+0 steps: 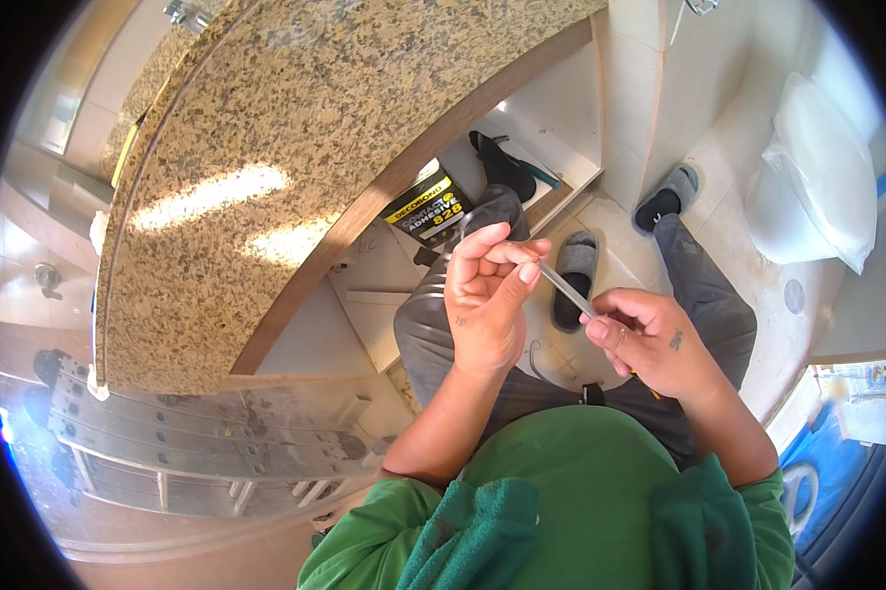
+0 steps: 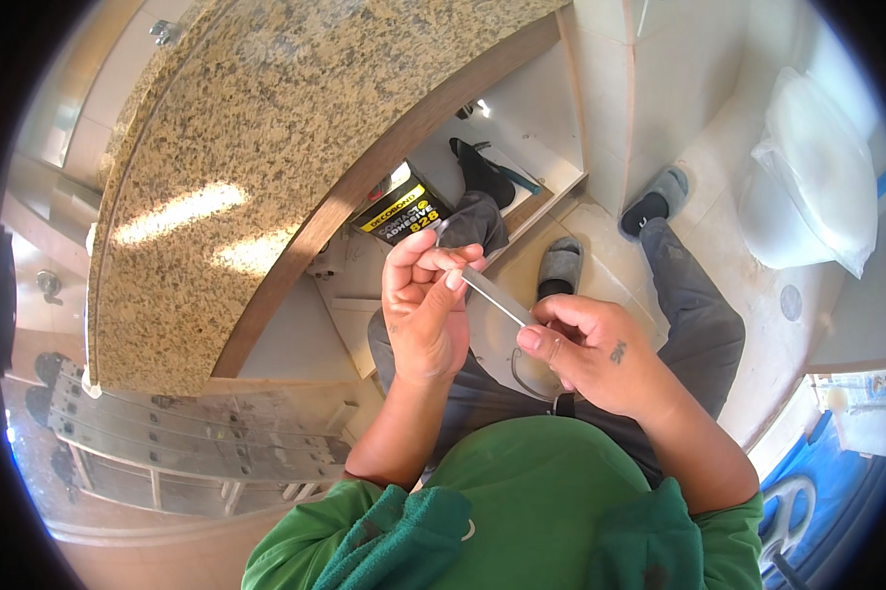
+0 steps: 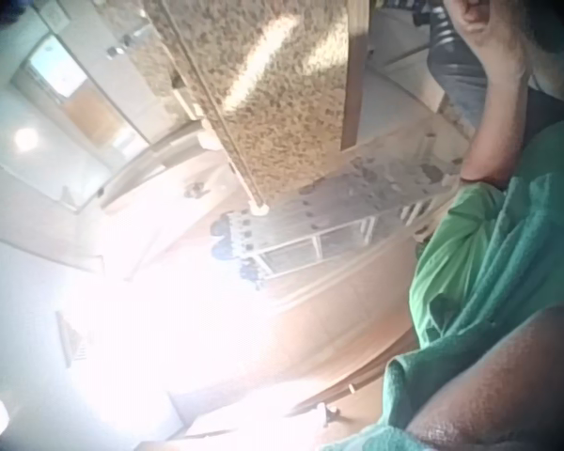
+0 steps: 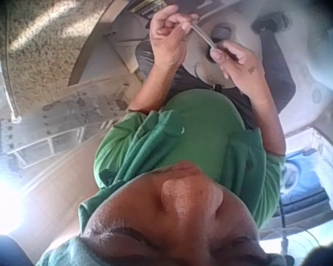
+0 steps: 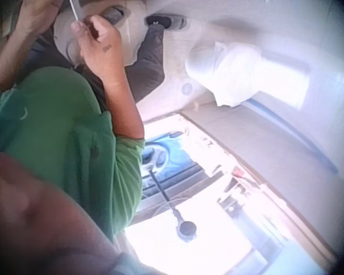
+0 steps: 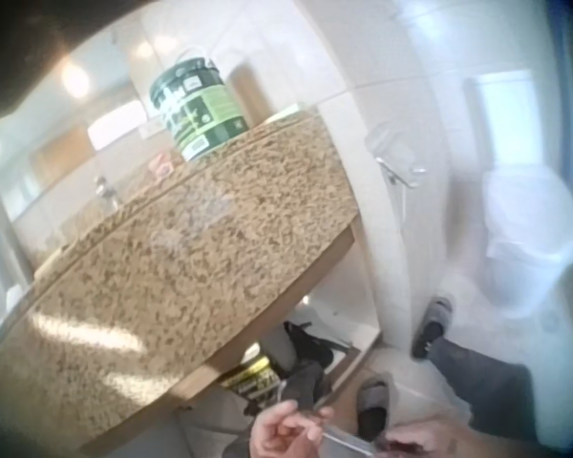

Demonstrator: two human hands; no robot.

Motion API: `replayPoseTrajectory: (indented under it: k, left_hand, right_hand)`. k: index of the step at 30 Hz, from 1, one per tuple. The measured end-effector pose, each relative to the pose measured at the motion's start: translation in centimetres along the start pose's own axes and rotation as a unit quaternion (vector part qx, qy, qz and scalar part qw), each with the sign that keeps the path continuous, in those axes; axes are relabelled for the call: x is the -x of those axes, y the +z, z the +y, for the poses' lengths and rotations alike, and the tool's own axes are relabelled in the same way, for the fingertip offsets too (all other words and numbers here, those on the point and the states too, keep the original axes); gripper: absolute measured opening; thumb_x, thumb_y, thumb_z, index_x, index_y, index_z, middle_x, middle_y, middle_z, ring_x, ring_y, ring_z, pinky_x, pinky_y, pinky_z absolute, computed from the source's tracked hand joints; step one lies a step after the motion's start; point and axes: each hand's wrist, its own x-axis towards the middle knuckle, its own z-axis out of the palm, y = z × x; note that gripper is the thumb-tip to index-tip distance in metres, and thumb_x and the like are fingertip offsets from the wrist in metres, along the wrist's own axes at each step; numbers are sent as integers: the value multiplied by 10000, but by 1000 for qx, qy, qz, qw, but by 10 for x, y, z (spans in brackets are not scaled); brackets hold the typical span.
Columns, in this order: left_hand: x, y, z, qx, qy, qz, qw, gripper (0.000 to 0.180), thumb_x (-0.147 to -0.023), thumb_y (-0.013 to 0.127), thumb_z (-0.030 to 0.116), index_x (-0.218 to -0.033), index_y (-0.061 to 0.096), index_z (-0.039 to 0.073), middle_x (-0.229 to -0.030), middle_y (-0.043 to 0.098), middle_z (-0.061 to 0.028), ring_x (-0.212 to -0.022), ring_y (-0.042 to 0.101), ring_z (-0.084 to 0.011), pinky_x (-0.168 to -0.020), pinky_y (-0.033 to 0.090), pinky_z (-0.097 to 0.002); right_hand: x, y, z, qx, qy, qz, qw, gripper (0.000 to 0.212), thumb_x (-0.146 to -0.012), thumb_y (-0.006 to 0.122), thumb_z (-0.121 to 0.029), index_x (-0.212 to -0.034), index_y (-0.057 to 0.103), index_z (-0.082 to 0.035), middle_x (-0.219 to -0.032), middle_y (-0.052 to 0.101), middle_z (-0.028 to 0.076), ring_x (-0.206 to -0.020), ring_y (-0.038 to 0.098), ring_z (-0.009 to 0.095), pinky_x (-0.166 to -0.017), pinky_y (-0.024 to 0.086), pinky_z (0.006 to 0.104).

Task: The person is installing a cabinet under a granite countertop. They use a screwdriver to secure the cabinet to the wall and floor, and a utility knife to trim excess material.

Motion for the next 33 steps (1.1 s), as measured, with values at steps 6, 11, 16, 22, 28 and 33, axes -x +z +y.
replayPoseTrajectory:
  k: [6, 11, 16, 22, 28, 33]
  left_hand:
    - [0, -4, -4, -9, 14, -12, 1000, 468, -886, 670, -85, -1313, 533, 51, -994, 684, -65, -1112, 645, -261, -999, 482, -404]
    - [0, -5, -6, -17, 19, -17, 1000, 470, -886, 669, -84, -1315, 531, 51, -996, 685, -66, -1122, 639, -265, -997, 482, -402]
    - [1, -4, -5, -18, 15, -19, 1000, 480, -888, 665, -81, -1326, 523, 54, -1008, 675, -68, -1135, 633, -273, -999, 484, -406]
    - [1, -5, -8, -11, 23, -24, 999, 490, -885, 662, -81, -1333, 518, 57, -1020, 665, -69, -1156, 622, -283, -1003, 492, -418]
    - [1, -6, -8, -14, 25, -21, 999, 497, -877, 668, -86, -1330, 519, 57, -1017, 668, -67, -1159, 621, -283, -1016, 488, -430]
    - [2, -5, -7, -29, 31, -19, 999, 502, -870, 680, -86, -1325, 519, 54, -1018, 676, -68, -1159, 627, -282, -1015, 490, -425]
  right_hand:
    - [0, -2, -3, -38, 21, -38, 998, 329, -995, 644, -304, -983, 636, 24, -646, 527, -6, -536, 496, 71, -505, 395, 243]
    - [0, -3, -1, -55, 28, -48, 997, 343, -995, 641, -338, -960, 635, 4, -628, 522, -10, -528, 487, 67, -505, 392, 247]
    - [1, -1, 1, -59, 32, -38, 997, 334, -992, 648, -324, -983, 640, 9, -634, 525, -13, -528, 490, 62, -499, 395, 246]
    - [3, 1, -2, -36, 36, -27, 998, 320, -987, 655, -313, -993, 651, 7, -648, 536, -14, -527, 495, 59, -486, 397, 250]
    - [3, -1, 1, -30, 33, -35, 998, 314, -990, 651, -318, -986, 653, -4, -653, 540, -14, -528, 494, 60, -486, 399, 248]
    - [3, 0, 0, -28, 32, -34, 999, 331, -992, 646, -338, -982, 652, -7, -647, 537, -14, -530, 498, 61, -488, 410, 249]
